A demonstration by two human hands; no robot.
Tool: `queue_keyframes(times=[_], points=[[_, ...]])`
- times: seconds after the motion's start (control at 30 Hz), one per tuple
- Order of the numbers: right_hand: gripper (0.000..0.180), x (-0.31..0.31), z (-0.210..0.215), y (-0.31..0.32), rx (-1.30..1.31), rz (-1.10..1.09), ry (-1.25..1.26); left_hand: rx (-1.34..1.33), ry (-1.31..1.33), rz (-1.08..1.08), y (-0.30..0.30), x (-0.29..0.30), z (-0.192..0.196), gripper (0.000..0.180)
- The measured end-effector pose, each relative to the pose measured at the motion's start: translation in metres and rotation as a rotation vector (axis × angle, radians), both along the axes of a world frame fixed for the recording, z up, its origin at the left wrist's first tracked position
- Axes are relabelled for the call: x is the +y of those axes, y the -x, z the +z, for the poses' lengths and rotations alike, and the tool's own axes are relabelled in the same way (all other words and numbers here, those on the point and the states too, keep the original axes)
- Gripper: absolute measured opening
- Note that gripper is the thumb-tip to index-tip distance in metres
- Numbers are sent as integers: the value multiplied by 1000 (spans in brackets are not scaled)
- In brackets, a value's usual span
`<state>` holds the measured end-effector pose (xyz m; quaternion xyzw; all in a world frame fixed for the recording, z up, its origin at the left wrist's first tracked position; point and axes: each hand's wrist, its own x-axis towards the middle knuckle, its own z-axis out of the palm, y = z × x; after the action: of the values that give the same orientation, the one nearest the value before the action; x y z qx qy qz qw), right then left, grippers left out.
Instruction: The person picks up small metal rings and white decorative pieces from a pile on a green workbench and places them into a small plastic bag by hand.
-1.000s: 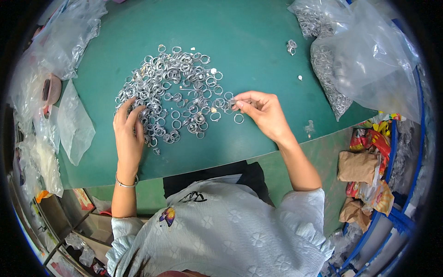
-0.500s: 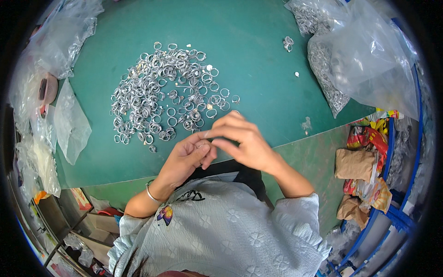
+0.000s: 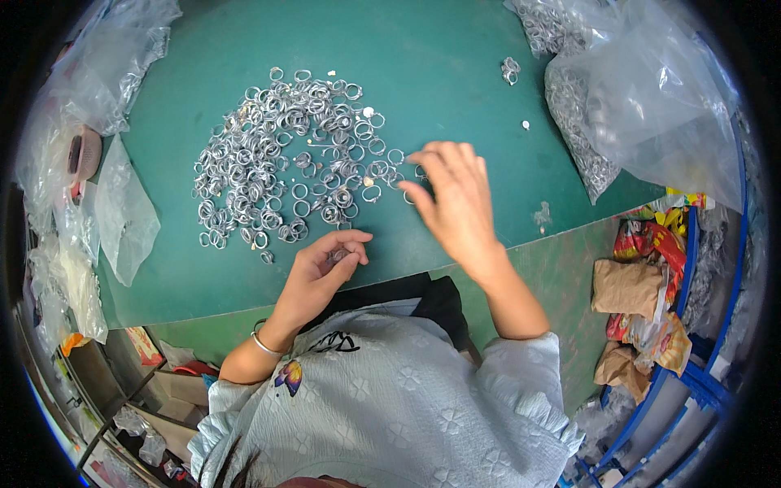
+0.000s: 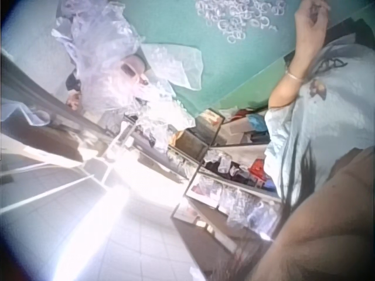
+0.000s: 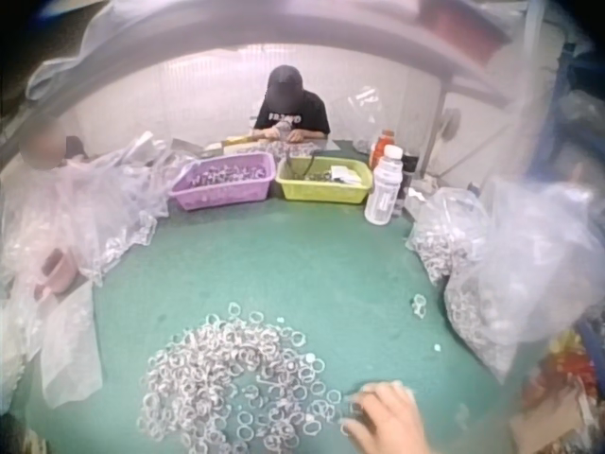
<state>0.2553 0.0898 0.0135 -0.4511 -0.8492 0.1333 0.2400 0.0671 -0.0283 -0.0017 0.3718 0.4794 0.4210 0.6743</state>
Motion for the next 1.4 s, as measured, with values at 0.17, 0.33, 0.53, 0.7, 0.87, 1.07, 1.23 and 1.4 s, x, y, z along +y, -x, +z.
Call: queue_keyframes(times=[0.17,0.33,0.53,0.7,0.87,1.07,1.23,1.4], points=[[31,-6,-18,11,6,57,39,-82,26,-92,-2,4,3,29],[34,-15,0,4,234,163,318,-510,270,15,-1,3,-2,32],[27,-12,-1,8,356,170,281,-728,444,45,-2,1,-7,32],[19,-2,-17,21,55,137,-14,-518,380,20,-6,-3,-1,24],[20,-6,-12,14,24,72,-39,-293,202,62,1,-9,-3,22],[22,-16,-15,41,42,387,23,-335,328,-54,4,-10,2,22],[21,-9,-13,24,-18,187,-30,385,-121,114,13,-18,2,16],[22,-23,-6,42,76,193,37,1131,-473,297,23,1,2,20]])
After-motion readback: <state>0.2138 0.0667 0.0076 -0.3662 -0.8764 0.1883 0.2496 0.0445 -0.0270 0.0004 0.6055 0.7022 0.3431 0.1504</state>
